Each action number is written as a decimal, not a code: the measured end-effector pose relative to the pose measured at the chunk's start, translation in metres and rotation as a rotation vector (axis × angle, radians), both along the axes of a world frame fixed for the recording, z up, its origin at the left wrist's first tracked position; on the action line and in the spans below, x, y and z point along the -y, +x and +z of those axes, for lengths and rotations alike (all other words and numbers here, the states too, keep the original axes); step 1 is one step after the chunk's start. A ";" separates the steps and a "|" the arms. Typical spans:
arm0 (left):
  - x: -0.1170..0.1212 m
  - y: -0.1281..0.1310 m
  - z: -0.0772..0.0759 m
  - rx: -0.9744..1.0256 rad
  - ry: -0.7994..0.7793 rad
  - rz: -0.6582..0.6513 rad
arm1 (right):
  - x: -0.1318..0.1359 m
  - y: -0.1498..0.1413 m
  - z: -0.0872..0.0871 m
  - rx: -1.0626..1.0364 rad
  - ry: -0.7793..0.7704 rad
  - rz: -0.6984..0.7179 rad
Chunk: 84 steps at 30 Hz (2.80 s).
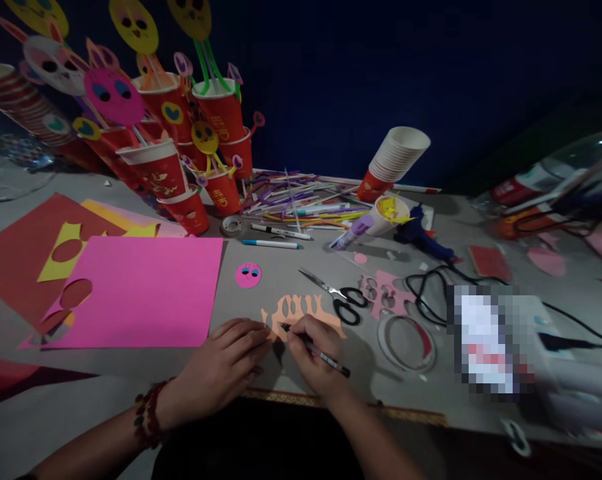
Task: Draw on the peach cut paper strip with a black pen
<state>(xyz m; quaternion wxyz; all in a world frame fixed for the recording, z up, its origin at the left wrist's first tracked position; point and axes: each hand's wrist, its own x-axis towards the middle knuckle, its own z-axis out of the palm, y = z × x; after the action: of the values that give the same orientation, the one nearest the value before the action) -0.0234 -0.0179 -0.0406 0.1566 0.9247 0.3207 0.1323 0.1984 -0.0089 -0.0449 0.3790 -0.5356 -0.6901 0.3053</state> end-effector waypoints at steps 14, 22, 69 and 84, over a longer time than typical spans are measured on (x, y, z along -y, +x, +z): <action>0.000 0.000 0.002 0.000 -0.009 0.003 | -0.001 -0.002 0.006 0.002 -0.013 -0.011; 0.001 -0.001 0.001 -0.010 -0.015 0.005 | -0.001 -0.001 0.005 0.038 -0.017 0.014; 0.000 0.000 0.000 -0.016 -0.003 -0.001 | -0.001 0.002 0.009 0.037 0.012 0.081; 0.000 0.000 -0.001 0.002 -0.003 0.007 | 0.004 0.007 -0.009 -0.144 0.002 0.024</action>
<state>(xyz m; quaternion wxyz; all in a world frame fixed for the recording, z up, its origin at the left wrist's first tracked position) -0.0232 -0.0182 -0.0412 0.1579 0.9232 0.3239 0.1335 0.2053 -0.0130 -0.0542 0.4243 -0.5036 -0.6678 0.3470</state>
